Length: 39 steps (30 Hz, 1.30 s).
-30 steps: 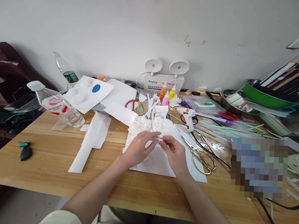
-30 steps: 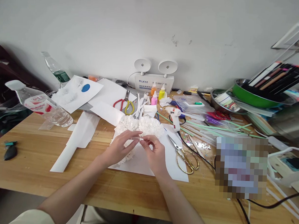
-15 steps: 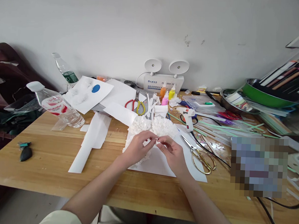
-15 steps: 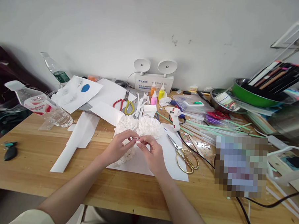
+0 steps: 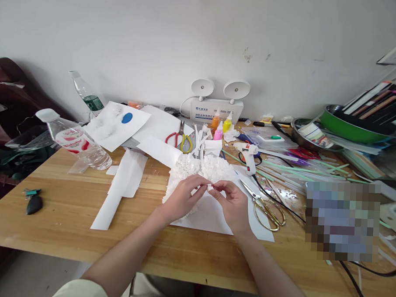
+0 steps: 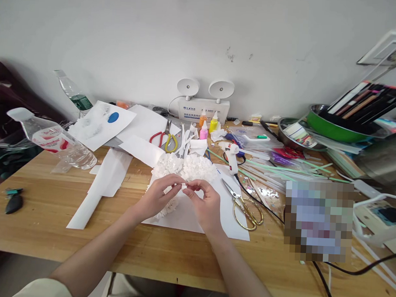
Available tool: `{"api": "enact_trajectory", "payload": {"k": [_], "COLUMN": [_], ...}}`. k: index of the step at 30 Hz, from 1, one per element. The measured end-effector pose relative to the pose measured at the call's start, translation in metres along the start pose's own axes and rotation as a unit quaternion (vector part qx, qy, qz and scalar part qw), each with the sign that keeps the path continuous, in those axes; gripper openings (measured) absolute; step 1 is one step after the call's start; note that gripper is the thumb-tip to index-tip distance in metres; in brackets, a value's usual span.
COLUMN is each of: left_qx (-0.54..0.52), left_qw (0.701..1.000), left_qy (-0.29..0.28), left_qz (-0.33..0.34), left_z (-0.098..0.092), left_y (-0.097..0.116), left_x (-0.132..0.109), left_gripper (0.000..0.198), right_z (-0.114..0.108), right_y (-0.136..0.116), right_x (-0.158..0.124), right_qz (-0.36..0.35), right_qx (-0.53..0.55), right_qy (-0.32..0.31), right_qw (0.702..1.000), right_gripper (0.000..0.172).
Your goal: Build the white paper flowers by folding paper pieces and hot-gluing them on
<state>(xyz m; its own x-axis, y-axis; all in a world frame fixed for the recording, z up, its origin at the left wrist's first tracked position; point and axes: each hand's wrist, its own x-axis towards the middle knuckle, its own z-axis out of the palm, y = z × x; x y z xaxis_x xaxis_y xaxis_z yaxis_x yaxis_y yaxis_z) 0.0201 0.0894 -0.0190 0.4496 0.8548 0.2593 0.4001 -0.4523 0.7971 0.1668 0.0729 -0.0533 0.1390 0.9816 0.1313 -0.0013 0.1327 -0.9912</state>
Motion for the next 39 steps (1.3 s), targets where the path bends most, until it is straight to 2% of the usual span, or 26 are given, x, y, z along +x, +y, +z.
{"api": "enact_trajectory", "payload": {"k": [5,9,15,20,31,39], "left_qx": [0.003,-0.006,0.005,-0.004,-0.02,0.01], "left_qw": [0.998,0.997,0.997,0.998,0.999,0.999], "left_qy": [0.038,0.049,0.048,0.043,0.035,0.025], "left_qz": [-0.049,-0.064,-0.067,-0.039,-0.006,0.018], "left_z": [-0.0004,-0.0017,-0.0011,0.0005,0.0005,0.0], "left_y": [0.0023,0.005,0.0049,0.002,0.0007,-0.0002], "left_x": [0.0,0.001,0.0021,0.0021,0.0004,0.0001], "left_gripper": [0.018,0.014,0.014,0.014,0.014,0.021], "right_z": [-0.0003,-0.0011,-0.0009,0.0002,0.0009,0.0007], "right_y": [-0.0007,-0.0016,-0.0049,-0.0068,-0.0011,0.0], "right_x": [-0.001,-0.0018,-0.0019,-0.002,-0.0022,-0.0011], "right_qz": [-0.001,-0.006,-0.025,-0.028,-0.002,0.005], "right_qx": [-0.01,-0.023,-0.01,-0.003,-0.005,-0.002], "right_qy": [-0.015,-0.037,-0.077,-0.096,-0.027,-0.012], "right_qw": [1.0,0.999,0.997,0.995,1.0,1.0], "right_gripper": [0.015,0.012,0.009,0.008,0.012,0.013]}}
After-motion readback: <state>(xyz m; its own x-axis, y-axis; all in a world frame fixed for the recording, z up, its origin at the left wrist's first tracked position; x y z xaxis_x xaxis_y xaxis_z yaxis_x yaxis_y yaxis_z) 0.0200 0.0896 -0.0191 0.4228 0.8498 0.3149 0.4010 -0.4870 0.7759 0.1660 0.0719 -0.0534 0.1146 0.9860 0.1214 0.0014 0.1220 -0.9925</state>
